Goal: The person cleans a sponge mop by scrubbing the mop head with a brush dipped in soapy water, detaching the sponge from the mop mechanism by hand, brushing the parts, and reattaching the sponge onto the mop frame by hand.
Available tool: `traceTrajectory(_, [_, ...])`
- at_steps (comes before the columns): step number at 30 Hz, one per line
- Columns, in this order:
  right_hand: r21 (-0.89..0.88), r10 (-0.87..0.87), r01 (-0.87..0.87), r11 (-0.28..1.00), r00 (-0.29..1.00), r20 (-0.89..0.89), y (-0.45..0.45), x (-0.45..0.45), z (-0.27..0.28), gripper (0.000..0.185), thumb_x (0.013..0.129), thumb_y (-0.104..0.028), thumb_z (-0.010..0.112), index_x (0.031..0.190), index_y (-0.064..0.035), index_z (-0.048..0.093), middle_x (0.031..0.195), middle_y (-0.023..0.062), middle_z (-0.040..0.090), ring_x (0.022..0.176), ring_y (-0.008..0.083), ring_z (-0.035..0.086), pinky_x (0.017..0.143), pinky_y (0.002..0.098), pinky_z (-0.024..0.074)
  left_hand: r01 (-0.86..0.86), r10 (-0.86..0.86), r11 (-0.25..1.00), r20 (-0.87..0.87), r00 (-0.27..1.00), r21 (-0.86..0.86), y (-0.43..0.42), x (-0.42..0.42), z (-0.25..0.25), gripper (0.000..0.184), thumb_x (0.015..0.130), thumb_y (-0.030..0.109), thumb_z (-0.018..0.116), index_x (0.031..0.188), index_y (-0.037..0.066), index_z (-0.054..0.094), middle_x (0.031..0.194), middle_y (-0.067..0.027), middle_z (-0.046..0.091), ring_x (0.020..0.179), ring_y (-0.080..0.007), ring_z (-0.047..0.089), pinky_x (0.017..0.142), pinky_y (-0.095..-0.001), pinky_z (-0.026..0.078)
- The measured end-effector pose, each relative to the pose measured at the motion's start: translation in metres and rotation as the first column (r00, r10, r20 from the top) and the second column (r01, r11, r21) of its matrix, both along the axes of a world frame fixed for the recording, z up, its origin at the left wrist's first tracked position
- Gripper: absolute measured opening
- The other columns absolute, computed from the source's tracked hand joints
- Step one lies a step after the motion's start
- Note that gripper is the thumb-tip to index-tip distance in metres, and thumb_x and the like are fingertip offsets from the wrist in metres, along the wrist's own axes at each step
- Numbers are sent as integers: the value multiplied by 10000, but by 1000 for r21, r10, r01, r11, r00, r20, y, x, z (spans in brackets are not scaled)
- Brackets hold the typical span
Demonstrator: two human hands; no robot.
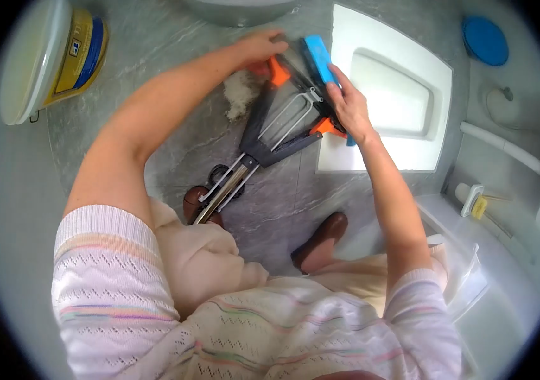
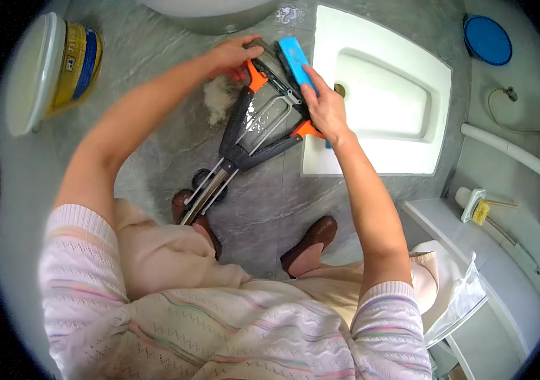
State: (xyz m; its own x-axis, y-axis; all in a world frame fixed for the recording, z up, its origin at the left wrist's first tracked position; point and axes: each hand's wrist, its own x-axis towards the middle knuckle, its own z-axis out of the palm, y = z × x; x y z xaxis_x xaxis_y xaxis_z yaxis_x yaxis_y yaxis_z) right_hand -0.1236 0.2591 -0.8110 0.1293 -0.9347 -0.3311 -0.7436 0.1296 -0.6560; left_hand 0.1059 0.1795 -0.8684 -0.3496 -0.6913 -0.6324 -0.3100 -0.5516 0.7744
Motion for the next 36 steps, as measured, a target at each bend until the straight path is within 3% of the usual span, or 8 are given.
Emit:
traceTrajectory(10, [84,117,-100,991,965,-235,62,-64,-1,400,925,-236,449,1323,-240,408,898,198,624,794,356,607,683,399,471,15,5,993,171,985,-116,-11,-10,-2,381,807,110,494,1188,118,517,552,-61,522,375,-154,503,354,-307,426])
traceTrajectory(12, [168,125,-83,982,957,-260,66,-74,9,402,936,-201,436,1337,-193,396,1037,205,611,960,320,609,797,348,478,-39,53,994,135,989,-106,-9,-11,0,381,798,110,498,1178,107,520,582,-71,542,393,-155,519,360,-308,433])
traceTrajectory(18, [-79,243,-258,963,957,-160,-48,48,-24,366,921,-294,422,1269,-186,443,743,241,587,689,414,565,619,469,444,-126,127,992,54,991,-18,-9,-11,-11,389,786,98,504,1172,54,510,657,-95,587,448,-161,563,380,-309,457])
traceTrajectory(22, [172,196,-161,972,957,-214,-3,-4,-1,401,918,-275,437,1314,-219,404,783,238,598,698,403,589,625,469,456,-160,162,987,79,984,-33,-6,-12,-7,407,786,90,502,1189,33,490,663,-106,595,460,-169,576,386,-309,462])
traceTrajectory(24, [-127,252,-268,955,959,-129,51,-75,-19,429,911,-229,464,1331,-241,383,755,231,599,667,400,589,615,466,459,-135,141,989,104,985,-63,-7,-12,-14,447,783,94,502,1224,40,456,667,-114,602,471,-177,587,401,-310,473])
traceTrajectory(27, [219,147,-102,970,970,-196,27,-38,-3,443,900,-190,485,1329,-240,385,741,232,597,646,405,581,606,462,464,-165,166,986,83,983,-26,-6,-14,-10,465,783,96,498,1241,44,436,666,-115,603,476,-179,589,412,-312,480])
traceTrajectory(32, [-94,280,-298,950,946,-166,-41,22,-39,374,913,-234,453,1286,-211,432,729,265,575,659,420,567,612,466,451,-220,220,975,6,975,6,-1,-14,-15,456,787,90,482,1238,47,436,674,-115,599,480,-177,589,417,-314,482])
traceTrajectory(36, [67,168,-161,985,980,-103,29,-37,-10,412,914,-219,458,1322,-204,403,733,235,597,641,400,586,599,443,459,-187,190,980,59,980,-61,-4,-13,-10,449,790,84,474,1236,44,436,693,-112,598,474,-173,582,416,-314,482])
